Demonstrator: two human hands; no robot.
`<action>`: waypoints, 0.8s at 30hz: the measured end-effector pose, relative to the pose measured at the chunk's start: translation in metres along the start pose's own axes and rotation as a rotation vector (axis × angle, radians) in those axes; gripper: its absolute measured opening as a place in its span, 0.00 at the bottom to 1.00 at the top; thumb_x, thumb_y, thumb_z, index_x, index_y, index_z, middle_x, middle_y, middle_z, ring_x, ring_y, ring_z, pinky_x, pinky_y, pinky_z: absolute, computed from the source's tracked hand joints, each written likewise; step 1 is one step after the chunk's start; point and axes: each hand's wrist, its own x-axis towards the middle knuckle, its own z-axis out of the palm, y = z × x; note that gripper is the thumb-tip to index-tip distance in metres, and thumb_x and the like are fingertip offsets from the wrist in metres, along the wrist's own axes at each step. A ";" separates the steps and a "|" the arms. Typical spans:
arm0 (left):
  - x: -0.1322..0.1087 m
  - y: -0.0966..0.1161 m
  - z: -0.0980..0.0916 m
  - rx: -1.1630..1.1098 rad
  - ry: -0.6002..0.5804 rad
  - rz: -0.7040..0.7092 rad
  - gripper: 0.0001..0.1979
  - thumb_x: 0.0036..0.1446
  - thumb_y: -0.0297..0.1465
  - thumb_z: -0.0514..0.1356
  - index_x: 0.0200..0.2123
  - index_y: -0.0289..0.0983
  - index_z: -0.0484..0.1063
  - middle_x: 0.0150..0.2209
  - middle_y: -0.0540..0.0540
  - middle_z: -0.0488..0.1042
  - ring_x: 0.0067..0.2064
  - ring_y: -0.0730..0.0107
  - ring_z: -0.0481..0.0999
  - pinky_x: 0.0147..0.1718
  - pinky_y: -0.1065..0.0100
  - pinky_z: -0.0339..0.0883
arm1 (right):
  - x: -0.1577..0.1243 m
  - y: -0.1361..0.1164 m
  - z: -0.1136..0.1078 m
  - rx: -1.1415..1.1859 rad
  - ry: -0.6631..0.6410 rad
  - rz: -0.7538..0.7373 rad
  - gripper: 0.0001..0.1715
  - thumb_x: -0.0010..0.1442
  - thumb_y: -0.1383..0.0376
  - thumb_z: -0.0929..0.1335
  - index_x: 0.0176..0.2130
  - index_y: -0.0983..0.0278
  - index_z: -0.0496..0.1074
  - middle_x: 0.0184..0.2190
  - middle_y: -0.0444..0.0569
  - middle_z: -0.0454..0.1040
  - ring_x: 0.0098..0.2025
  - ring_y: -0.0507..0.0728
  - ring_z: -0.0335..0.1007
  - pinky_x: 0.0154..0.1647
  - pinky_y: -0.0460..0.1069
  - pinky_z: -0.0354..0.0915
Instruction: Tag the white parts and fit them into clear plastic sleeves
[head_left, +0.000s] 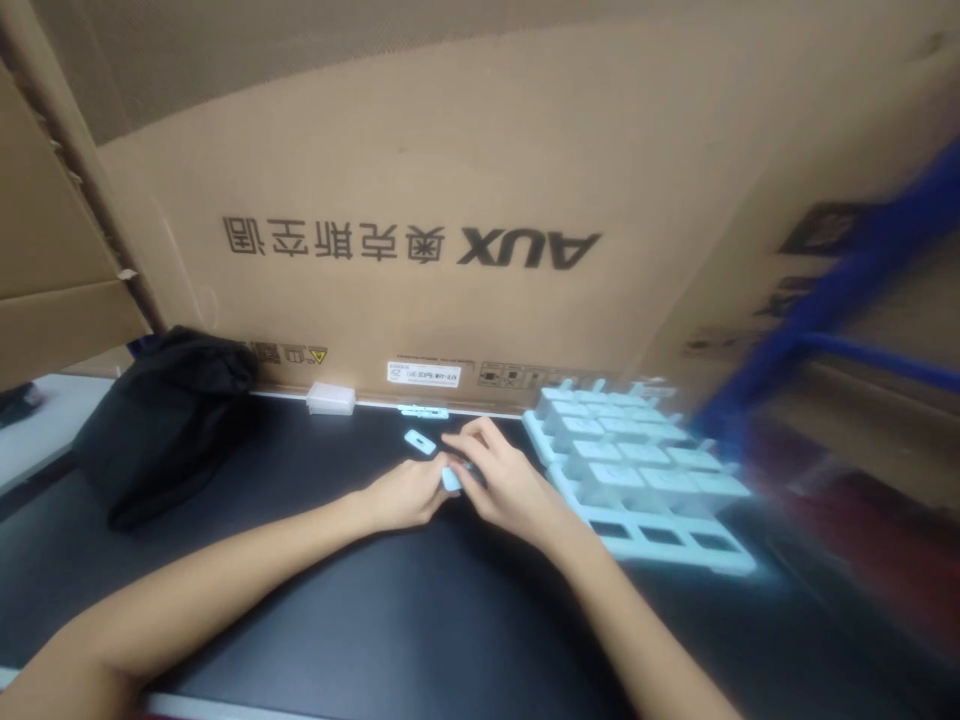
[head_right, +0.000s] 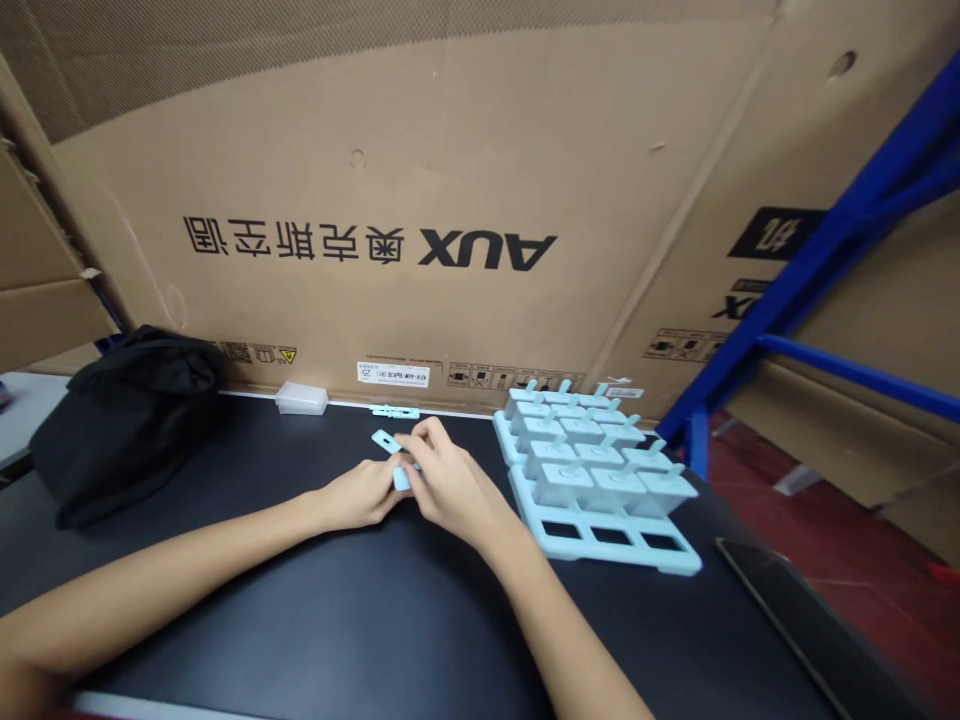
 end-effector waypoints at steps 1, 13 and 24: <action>-0.001 0.001 -0.001 -0.001 0.004 0.005 0.14 0.72 0.37 0.52 0.55 0.37 0.62 0.47 0.38 0.79 0.44 0.52 0.83 0.42 0.60 0.75 | 0.000 -0.001 0.004 0.015 0.020 0.001 0.17 0.71 0.67 0.62 0.57 0.63 0.68 0.48 0.56 0.70 0.42 0.58 0.75 0.43 0.54 0.75; 0.004 -0.011 -0.001 -0.123 0.215 0.105 0.09 0.67 0.37 0.60 0.41 0.37 0.67 0.40 0.45 0.72 0.38 0.66 0.73 0.40 0.65 0.70 | -0.006 0.001 0.056 0.003 0.301 0.212 0.43 0.68 0.58 0.66 0.74 0.65 0.46 0.49 0.58 0.67 0.48 0.64 0.65 0.53 0.64 0.70; 0.007 -0.015 -0.002 -0.129 0.231 0.025 0.11 0.66 0.40 0.62 0.41 0.37 0.71 0.42 0.43 0.75 0.41 0.62 0.74 0.45 0.61 0.71 | -0.015 -0.001 0.078 0.061 0.086 0.384 0.30 0.69 0.56 0.63 0.65 0.66 0.59 0.54 0.64 0.72 0.56 0.68 0.73 0.53 0.64 0.74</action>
